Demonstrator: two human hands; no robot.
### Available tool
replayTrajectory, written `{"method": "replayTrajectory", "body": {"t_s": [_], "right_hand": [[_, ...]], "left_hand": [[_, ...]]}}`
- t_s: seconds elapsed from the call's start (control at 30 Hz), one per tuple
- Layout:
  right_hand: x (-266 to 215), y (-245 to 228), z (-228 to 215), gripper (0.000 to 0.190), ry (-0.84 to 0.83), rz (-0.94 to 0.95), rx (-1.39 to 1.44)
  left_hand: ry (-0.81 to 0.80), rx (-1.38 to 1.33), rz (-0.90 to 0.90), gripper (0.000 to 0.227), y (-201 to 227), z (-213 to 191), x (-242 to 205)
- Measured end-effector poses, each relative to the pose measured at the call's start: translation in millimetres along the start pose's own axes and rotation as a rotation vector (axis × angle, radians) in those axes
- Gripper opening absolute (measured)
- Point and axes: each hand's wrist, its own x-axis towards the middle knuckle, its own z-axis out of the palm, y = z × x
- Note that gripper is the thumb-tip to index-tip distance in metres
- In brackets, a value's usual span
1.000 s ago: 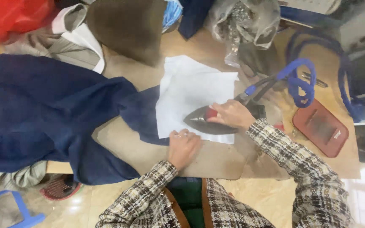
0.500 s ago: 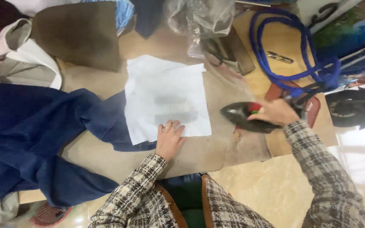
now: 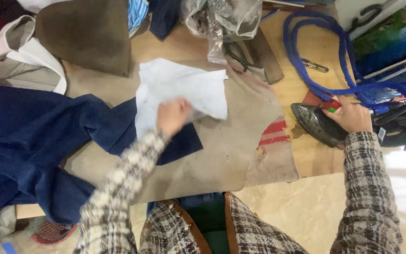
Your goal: The person irons a dark blue garment using a white cloth as a protective layer. They then fold the garment and use a small blade tool to cut a section of the fabric.
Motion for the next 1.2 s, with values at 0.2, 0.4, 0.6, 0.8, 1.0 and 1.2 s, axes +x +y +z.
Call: {"method": "replayTrajectory", "body": {"t_s": [0.2,0.4,0.6,0.8,1.0,1.2], "right_hand": [[-0.2,-31.9,-34.5,0.062,-0.108,0.134,0.323],[37.2,-123.6,-37.5,0.051,0.377,-0.061,0.186],[150.5,-186.7,48.2,0.055,0.298,-0.105,0.450],[228.1,-203.4,51.9,0.072,-0.115,0.151,0.784],[236.9,-208.4,49.1,0.084,-0.025,0.252,0.808],[192.6,-186.5,6.0,0.072,0.133,0.169,0.535]], "left_hand": [[0.647,-0.230,0.077,0.022,-60.6,-115.0,140.4],[0.616,-0.195,0.105,0.068,-85.1,-92.6,103.9],[0.099,0.180,-0.097,0.065,-35.7,-18.3,-73.0],[0.343,0.197,-0.056,0.053,-5.6,-11.2,-211.9],[0.404,0.277,-0.281,0.036,-19.5,1.3,-262.7],[0.395,0.260,-0.270,0.047,-39.5,-22.5,-236.7]]}}
